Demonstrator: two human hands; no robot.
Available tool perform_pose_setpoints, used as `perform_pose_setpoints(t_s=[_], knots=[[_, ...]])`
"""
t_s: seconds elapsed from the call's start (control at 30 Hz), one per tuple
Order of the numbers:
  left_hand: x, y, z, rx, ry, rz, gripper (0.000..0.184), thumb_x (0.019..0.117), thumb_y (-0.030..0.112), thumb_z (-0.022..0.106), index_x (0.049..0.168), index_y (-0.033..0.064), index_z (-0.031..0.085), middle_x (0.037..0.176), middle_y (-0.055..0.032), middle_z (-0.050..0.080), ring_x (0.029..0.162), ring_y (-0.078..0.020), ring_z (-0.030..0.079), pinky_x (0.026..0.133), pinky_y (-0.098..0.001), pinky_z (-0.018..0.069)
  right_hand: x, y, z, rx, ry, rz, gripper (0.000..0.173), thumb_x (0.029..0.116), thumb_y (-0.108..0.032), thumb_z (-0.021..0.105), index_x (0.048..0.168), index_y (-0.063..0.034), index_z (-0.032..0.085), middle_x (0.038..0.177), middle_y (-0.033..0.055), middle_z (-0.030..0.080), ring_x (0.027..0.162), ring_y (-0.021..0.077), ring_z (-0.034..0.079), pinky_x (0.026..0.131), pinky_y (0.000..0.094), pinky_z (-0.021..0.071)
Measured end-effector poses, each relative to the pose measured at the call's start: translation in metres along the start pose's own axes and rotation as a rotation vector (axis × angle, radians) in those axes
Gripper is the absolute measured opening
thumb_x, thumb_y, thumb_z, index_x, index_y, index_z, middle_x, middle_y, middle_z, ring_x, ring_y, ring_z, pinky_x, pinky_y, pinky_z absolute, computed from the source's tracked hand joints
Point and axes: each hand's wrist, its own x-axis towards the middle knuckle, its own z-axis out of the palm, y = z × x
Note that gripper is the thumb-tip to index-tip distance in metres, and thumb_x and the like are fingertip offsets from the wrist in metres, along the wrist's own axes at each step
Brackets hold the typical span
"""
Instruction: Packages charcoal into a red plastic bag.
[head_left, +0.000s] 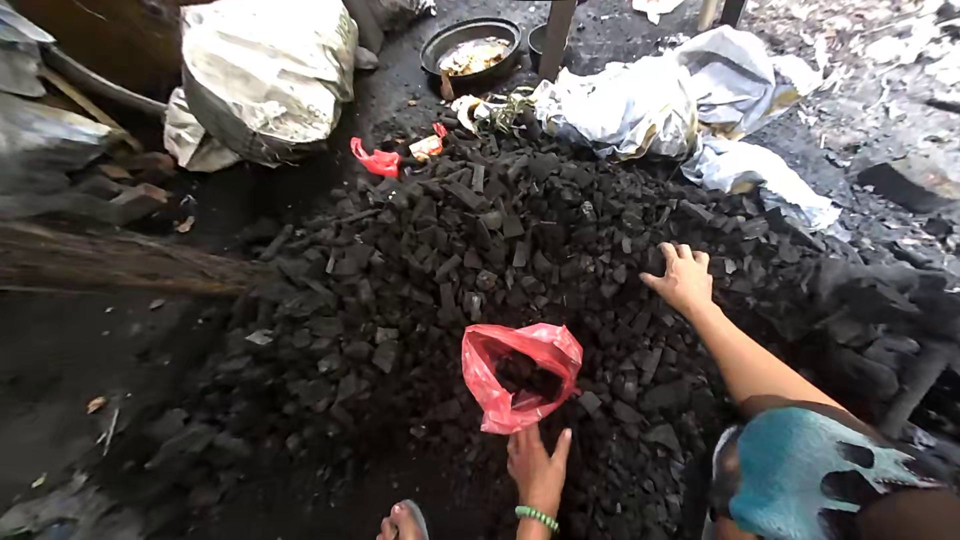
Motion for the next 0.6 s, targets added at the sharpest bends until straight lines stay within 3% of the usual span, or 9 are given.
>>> perform_pose_setpoints(t_s=[0.07,0.13,0.2,0.27,0.33,0.4,0.47,0.53,0.6], knots=[[0.004,0.003,0.006,0.034,0.023,-0.021,0.072,0.0953,0.047,0.067,0.150,0.0038,0.049,0.156,-0.0240,0.042,0.146,-0.0483,0.032,0.112,-0.0668,0.0320,-0.016,0.004,-0.003,-0.074,-0.030,-0.050,0.070,0.0880,-0.038,0.080,0.148,-0.0147,0.054,0.145,0.0232,0.053,0.139,0.0553,0.037,0.088,0.0749,0.0433],[0.005,0.002,0.008,0.035,0.037,-0.028,0.070,0.0942,0.048,0.068,0.148,0.0059,0.051,0.154,-0.0221,0.044,0.144,-0.0481,0.034,0.109,-0.0665,0.0352,-0.029,0.013,-0.006,-0.127,-0.109,-0.096,0.067,0.0888,-0.047,0.076,0.145,-0.0169,0.057,0.142,0.0218,0.056,0.135,0.0538,0.042,0.087,0.0733,0.0436],[0.007,0.005,0.000,0.012,-0.006,-0.061,0.072,0.0939,0.052,0.068,0.147,0.0065,0.052,0.154,-0.0200,0.045,0.144,-0.0464,0.035,0.110,-0.0659,0.0339,-0.036,0.020,-0.014,-0.089,-0.278,-0.099,0.068,0.0924,-0.054,0.070,0.145,-0.0135,0.057,0.144,0.0227,0.055,0.134,0.0512,0.045,0.094,0.0722,0.0411],[0.010,0.003,-0.011,-0.054,-0.030,-0.076,0.075,0.0958,0.052,0.066,0.150,0.0022,0.048,0.158,-0.0232,0.040,0.146,-0.0469,0.033,0.114,-0.0667,0.0289,-0.037,0.029,-0.016,0.040,-0.435,-0.135,0.069,0.0941,-0.053,0.069,0.144,-0.0071,0.056,0.146,0.0272,0.051,0.134,0.0496,0.048,0.105,0.0699,0.0383],[0.015,0.000,-0.016,-0.065,-0.048,-0.083,0.076,0.0971,0.053,0.063,0.151,0.0008,0.046,0.160,-0.0259,0.035,0.146,-0.0473,0.032,0.115,-0.0665,0.0290,-0.044,0.039,-0.011,0.092,-0.396,-0.121,0.069,0.0919,-0.053,0.072,0.145,-0.0105,0.057,0.157,0.0272,0.038,0.141,0.0526,0.037,0.106,0.0742,0.0329],[0.019,0.003,-0.018,-0.015,-0.125,-0.118,0.077,0.0993,0.057,0.057,0.154,0.0048,0.043,0.162,-0.0235,0.032,0.149,-0.0465,0.027,0.115,-0.0680,0.0268,-0.055,0.045,0.004,0.083,-0.314,-0.045,0.074,0.0923,-0.055,0.070,0.153,-0.0198,0.048,0.170,0.0207,0.016,0.154,0.0507,0.011,0.107,0.0835,0.0162],[0.019,0.013,-0.019,0.054,-0.194,-0.162,0.076,0.1008,0.061,0.051,0.156,0.0093,0.041,0.165,-0.0207,0.028,0.152,-0.0468,0.021,0.114,-0.0704,0.0250,-0.072,0.042,0.027,0.025,-0.259,-0.013,0.072,0.0932,-0.053,0.070,0.154,-0.0212,0.048,0.172,0.0175,0.005,0.156,0.0488,-0.002,0.106,0.0872,0.0080],[0.018,0.022,-0.014,0.124,-0.204,-0.192,0.076,0.1007,0.064,0.047,0.156,0.0133,0.042,0.166,-0.0194,0.027,0.152,-0.0471,0.020,0.112,-0.0709,0.0281,-0.089,0.036,0.043,-0.070,-0.240,-0.017,0.067,0.0948,-0.055,0.067,0.152,-0.0217,0.052,0.172,0.0159,0.010,0.156,0.0487,0.002,0.108,0.0869,0.0053],[0.016,0.029,-0.006,0.200,-0.202,-0.205,0.077,0.0998,0.069,0.043,0.158,0.0177,0.040,0.167,-0.0170,0.026,0.152,-0.0461,0.020,0.110,-0.0706,0.0310,-0.108,0.036,0.050,-0.193,-0.254,-0.051,0.066,0.0959,-0.059,0.062,0.151,-0.0237,0.053,0.167,0.0168,0.029,0.155,0.0494,0.011,0.109,0.0863,0.0039]])
